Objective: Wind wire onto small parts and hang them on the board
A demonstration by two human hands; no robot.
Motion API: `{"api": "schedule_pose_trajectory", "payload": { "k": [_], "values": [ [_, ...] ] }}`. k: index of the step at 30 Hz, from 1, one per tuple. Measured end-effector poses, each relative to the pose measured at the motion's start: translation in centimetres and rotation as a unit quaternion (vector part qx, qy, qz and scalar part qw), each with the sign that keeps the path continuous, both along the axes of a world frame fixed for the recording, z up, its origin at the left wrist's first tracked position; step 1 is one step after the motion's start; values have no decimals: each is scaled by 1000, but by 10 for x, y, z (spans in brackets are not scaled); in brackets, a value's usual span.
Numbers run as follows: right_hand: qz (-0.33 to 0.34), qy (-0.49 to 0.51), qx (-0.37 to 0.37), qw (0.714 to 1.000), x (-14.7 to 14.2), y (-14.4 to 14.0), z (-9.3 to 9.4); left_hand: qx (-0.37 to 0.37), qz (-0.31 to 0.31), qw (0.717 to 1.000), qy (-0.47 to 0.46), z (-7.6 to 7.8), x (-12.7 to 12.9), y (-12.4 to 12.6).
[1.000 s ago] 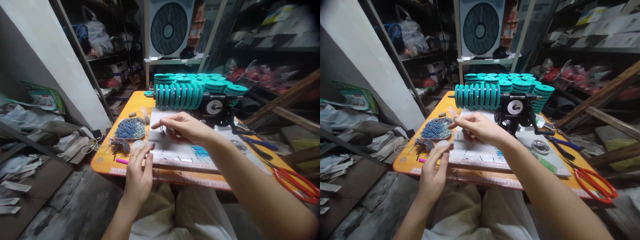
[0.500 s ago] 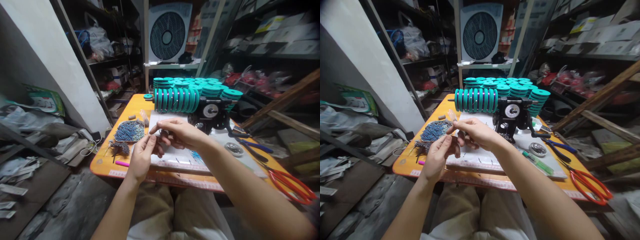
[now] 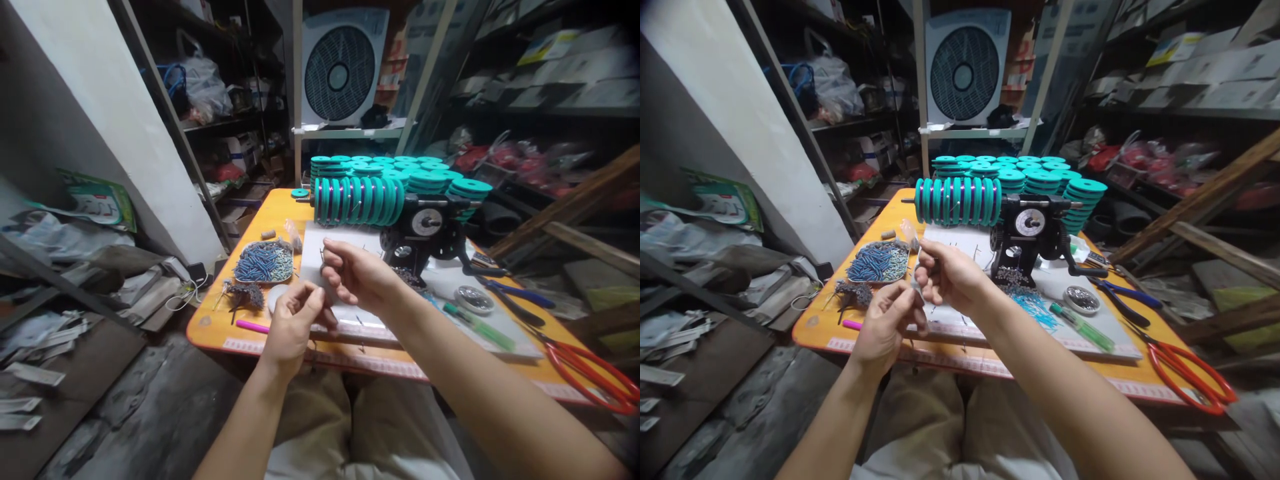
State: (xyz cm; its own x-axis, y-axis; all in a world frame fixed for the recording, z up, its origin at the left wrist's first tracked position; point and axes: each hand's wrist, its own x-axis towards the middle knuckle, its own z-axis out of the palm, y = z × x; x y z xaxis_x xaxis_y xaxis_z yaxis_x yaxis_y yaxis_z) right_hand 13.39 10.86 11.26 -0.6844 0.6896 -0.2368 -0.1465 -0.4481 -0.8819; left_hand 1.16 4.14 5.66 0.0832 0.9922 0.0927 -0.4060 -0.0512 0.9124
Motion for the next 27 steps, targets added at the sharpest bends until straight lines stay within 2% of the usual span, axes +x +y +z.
{"api": "schedule_pose_trajectory", "payload": {
  "k": [9,16,27],
  "values": [
    [-21,-22,-8,999,-2,1,-1,-77,-15,997,-3,-22,-5,-38],
    [-30,-22,-3,999,-1,2,-1,-127,-26,992,-6,-38,-6,-57],
    [-16,-27,23,999,2,1,-4,-198,-47,970,-132,-42,-2,-71]
  ]
}}
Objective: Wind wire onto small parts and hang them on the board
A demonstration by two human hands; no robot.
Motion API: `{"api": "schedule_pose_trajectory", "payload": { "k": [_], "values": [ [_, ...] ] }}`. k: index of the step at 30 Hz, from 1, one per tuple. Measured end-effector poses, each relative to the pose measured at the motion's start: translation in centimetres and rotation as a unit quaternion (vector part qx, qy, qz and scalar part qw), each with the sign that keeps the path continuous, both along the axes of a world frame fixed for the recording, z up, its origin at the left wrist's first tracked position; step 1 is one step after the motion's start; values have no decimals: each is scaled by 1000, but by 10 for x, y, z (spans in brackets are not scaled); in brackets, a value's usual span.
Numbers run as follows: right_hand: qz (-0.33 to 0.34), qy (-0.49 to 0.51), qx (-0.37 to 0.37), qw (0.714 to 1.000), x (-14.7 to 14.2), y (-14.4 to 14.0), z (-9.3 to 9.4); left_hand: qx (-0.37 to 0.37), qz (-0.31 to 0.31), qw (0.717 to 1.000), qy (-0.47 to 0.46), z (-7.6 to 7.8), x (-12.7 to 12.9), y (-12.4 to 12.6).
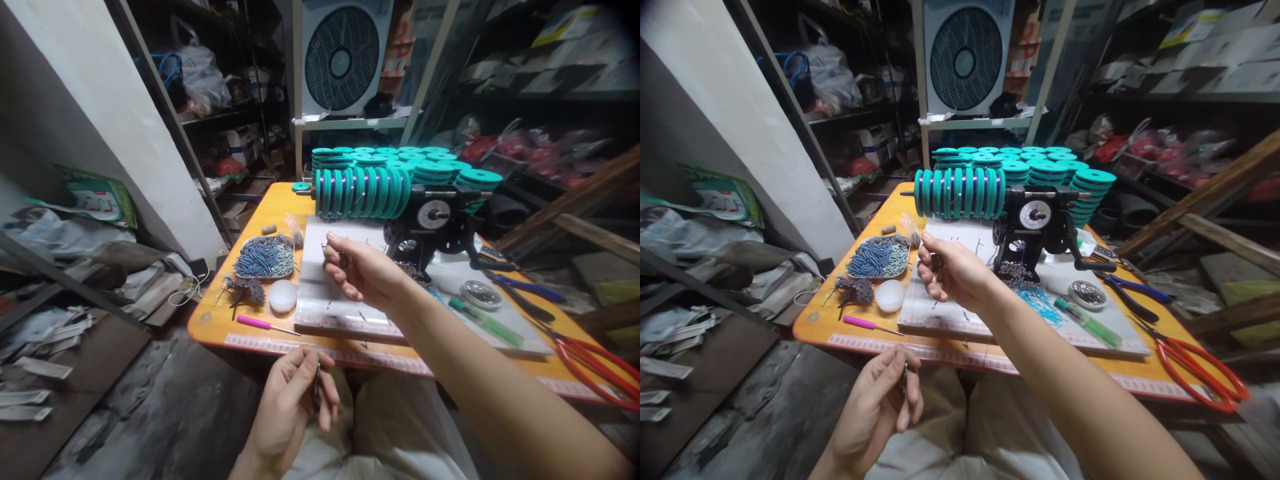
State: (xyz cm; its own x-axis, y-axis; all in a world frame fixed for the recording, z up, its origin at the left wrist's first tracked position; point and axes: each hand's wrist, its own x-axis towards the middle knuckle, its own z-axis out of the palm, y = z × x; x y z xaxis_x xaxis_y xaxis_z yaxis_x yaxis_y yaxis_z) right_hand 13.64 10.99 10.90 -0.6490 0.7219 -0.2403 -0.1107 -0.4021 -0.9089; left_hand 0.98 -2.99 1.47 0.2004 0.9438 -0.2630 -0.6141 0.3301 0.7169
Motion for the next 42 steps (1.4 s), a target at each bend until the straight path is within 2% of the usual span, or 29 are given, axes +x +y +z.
{"api": "schedule_pose_trajectory", "payload": {
  "k": [7,12,16,22,25,27,29,31,33,34,36,39,40,42],
  "values": [
    [-7,-6,6,1000,2,-1,1,7,4,998,-59,0,-1,0],
    [-30,-6,9,999,-1,-2,-1,17,29,998,-58,-3,1,-2],
    [-23,-12,15,1000,-2,-3,-1,26,33,998,-51,-5,3,-2],
    [1,-51,71,996,12,-5,1,23,13,1000,11,-6,3,-4],
    [-80,-84,134,984,24,-5,-5,33,38,993,110,-10,2,-5],
    [-164,-117,187,961,30,-5,-10,57,100,964,241,-10,1,-6],
    [-204,-170,244,933,31,-5,-14,123,180,904,368,-9,-1,-5],
    [-205,-230,309,899,26,-3,-16,214,249,825,461,-7,-4,-2],
    [-199,-262,370,869,16,2,-17,286,287,749,525,-6,-8,2],
    [-194,-267,386,862,11,6,-18,303,294,720,550,-7,-10,4],
    [-169,-269,381,868,0,17,-20,313,286,681,597,-11,-14,8],
    [-111,-287,340,889,-9,31,-23,307,275,655,633,-16,-16,6],
    [-105,-290,336,890,-9,33,-22,307,291,660,620,-16,-15,4],
    [-111,-289,342,887,-4,29,-20,295,330,706,553,-12,-10,-2]
  ]
}}
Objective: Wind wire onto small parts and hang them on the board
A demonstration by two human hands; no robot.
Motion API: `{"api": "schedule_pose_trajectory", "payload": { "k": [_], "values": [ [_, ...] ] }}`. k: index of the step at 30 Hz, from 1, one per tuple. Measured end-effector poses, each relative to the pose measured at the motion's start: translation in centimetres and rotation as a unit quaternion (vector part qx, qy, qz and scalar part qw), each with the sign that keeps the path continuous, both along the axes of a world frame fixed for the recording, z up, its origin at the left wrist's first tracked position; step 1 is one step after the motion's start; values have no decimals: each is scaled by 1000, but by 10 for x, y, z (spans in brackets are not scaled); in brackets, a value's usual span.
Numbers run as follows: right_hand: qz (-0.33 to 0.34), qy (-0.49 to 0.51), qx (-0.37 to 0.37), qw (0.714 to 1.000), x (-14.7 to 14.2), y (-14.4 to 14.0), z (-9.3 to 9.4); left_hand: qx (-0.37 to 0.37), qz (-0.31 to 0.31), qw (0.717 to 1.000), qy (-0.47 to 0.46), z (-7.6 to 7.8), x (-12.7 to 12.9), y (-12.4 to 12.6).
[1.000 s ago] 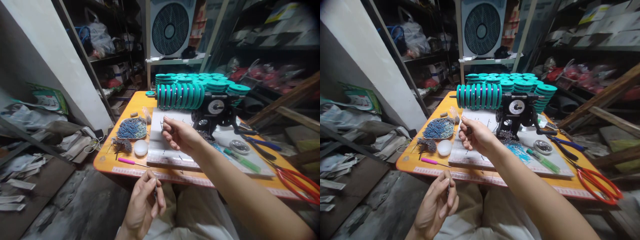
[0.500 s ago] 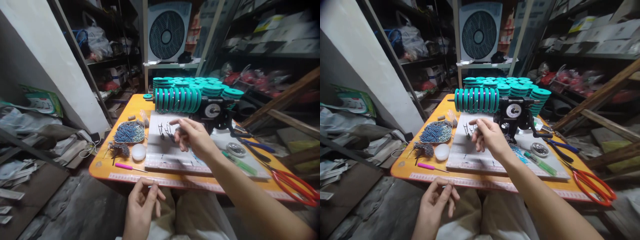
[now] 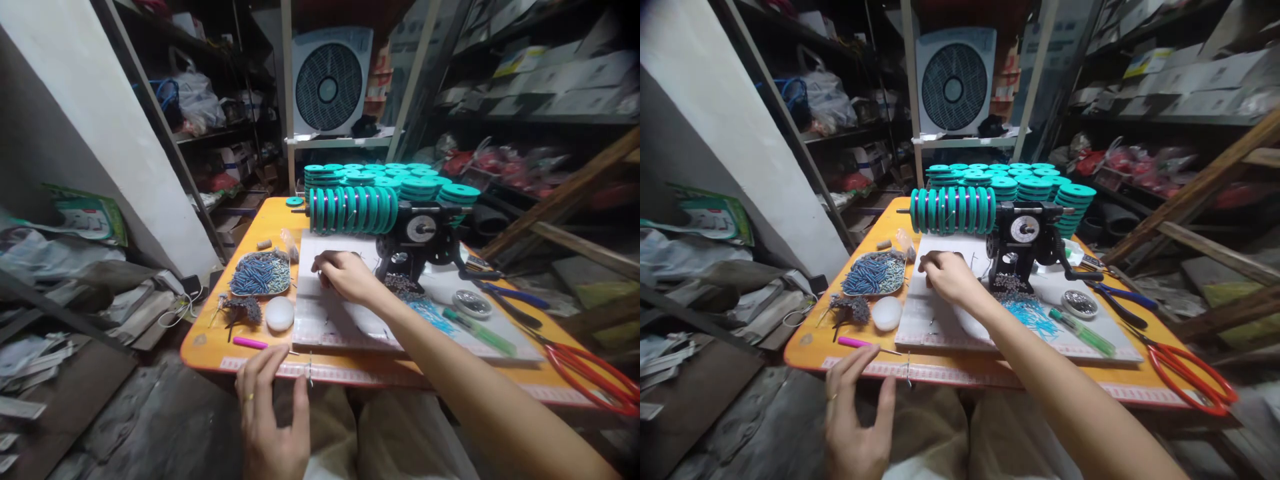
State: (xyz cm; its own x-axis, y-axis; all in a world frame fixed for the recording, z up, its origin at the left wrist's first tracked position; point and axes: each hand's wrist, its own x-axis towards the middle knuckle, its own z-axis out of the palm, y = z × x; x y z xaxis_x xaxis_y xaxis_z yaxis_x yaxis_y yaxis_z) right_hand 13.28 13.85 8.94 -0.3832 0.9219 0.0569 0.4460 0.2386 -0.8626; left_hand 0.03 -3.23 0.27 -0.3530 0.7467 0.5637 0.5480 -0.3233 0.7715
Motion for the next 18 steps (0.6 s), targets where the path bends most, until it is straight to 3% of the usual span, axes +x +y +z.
{"api": "schedule_pose_trajectory", "payload": {
  "k": [3,6,10,14,16,18],
  "values": [
    [8,30,-21,999,13,-20,12,-69,-70,977,-190,14,16,-4],
    [47,103,-138,984,26,-43,27,-107,-168,925,-324,34,36,7],
    [96,184,-244,947,35,-60,37,-161,-237,905,-316,52,50,30],
    [133,213,-316,915,39,-63,30,-204,-289,876,-326,51,51,35],
    [145,231,-353,895,38,-63,24,-208,-325,849,-361,47,50,32],
    [147,256,-387,873,36,-64,19,-217,-367,799,-424,44,49,29]
  ]
}}
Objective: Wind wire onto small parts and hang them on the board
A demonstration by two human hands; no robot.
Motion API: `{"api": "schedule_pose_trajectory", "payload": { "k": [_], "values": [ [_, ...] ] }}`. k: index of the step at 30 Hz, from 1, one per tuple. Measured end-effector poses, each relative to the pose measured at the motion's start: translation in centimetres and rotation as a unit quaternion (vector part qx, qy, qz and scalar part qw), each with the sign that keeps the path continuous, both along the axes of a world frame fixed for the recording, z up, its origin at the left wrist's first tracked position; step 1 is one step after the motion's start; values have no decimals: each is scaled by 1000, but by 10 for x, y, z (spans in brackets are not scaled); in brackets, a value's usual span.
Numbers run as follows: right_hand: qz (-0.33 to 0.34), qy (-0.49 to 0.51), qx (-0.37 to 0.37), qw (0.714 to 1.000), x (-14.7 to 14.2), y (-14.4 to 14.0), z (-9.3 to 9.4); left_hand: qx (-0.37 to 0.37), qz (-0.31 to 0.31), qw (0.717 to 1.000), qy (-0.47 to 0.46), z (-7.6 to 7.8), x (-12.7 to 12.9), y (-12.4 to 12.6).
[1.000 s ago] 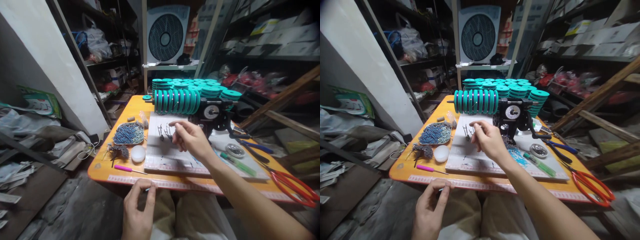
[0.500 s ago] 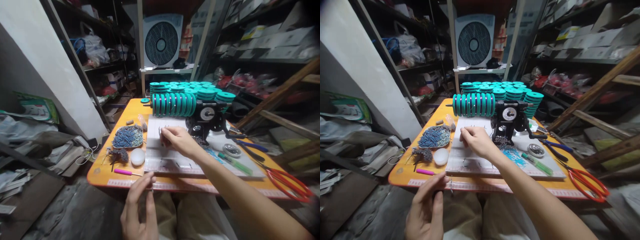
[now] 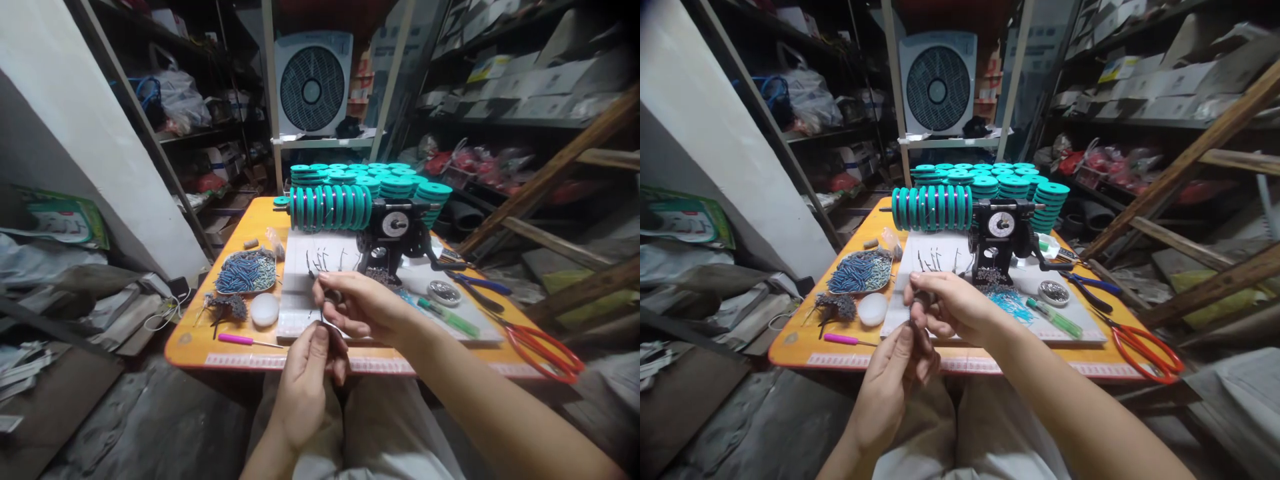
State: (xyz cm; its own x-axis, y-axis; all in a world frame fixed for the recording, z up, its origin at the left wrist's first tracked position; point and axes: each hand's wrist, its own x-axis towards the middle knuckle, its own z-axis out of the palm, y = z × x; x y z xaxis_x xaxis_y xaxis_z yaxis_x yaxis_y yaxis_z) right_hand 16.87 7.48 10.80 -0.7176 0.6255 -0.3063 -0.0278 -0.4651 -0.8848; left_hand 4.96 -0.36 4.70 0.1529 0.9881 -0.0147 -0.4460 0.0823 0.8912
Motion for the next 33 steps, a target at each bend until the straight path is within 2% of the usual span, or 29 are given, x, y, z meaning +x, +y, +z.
{"api": "schedule_pose_trajectory", "payload": {
  "k": [5,8,13,17,23,33],
  "values": [
    [-48,10,-45,998,-10,-2,-10,-68,-59,975,-204,-3,0,-12],
    [-80,8,-51,995,-11,-1,-15,-76,-98,955,-268,-16,2,-27],
    [-96,2,-41,994,-4,4,-22,-122,-121,946,-275,-54,-1,-56],
    [-114,-6,-34,993,0,8,-25,-191,-146,940,-243,-72,-10,-74],
    [-105,-10,-22,994,0,8,-27,-280,-135,935,-173,-69,-18,-82],
    [-103,-21,-20,994,-3,6,-24,-323,-133,925,-147,-58,-26,-89]
  ]
}}
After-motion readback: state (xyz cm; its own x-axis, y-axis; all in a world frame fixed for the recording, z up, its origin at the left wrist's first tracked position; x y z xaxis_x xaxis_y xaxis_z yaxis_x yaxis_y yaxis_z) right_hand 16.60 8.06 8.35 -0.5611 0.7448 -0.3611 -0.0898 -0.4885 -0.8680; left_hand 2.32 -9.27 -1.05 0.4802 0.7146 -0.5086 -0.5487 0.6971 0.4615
